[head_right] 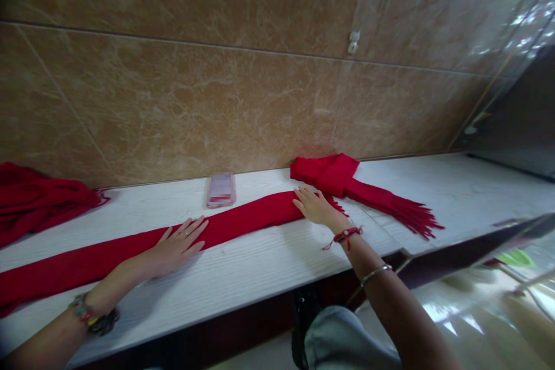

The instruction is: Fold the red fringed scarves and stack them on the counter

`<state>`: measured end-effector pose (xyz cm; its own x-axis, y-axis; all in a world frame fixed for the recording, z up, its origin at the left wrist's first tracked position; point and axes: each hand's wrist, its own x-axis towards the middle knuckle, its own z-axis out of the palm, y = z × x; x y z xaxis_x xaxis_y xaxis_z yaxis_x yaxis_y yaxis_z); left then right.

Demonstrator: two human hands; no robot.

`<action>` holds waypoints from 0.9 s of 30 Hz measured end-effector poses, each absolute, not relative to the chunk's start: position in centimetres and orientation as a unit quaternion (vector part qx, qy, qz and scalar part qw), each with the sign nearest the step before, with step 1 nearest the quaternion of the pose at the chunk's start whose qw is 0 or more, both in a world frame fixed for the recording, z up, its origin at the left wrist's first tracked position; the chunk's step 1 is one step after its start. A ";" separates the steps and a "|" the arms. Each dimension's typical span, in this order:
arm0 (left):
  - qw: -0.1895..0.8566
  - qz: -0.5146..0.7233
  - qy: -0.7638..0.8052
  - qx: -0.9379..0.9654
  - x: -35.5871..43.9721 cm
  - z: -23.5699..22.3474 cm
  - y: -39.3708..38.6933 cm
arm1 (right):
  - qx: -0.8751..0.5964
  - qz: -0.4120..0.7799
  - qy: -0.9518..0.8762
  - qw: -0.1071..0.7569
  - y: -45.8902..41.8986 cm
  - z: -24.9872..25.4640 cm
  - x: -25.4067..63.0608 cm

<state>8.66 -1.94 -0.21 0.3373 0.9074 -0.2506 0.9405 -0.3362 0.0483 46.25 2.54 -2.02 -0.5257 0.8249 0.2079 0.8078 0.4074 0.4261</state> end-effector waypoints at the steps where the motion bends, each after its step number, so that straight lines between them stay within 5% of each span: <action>1: 0.095 -0.090 0.576 0.807 8.5 -0.3 -1.9 | 0.506 0.241 0.828 0.018 2.7 -2.1 47.0; 9: 0.061 -0.052 0.546 0.834 10.8 0.6 -2.4 | 0.504 0.190 0.828 -0.157 1.8 1.1 40.1; 16: 0.078 -0.055 0.556 0.826 10.8 -0.4 -1.9 | 0.362 0.116 0.915 -0.134 -0.3 -1.7 29.3; 27: 0.081 -0.059 0.541 0.835 9.0 -0.1 -2.7 | 0.439 0.173 0.878 -0.079 1.2 -1.9 36.1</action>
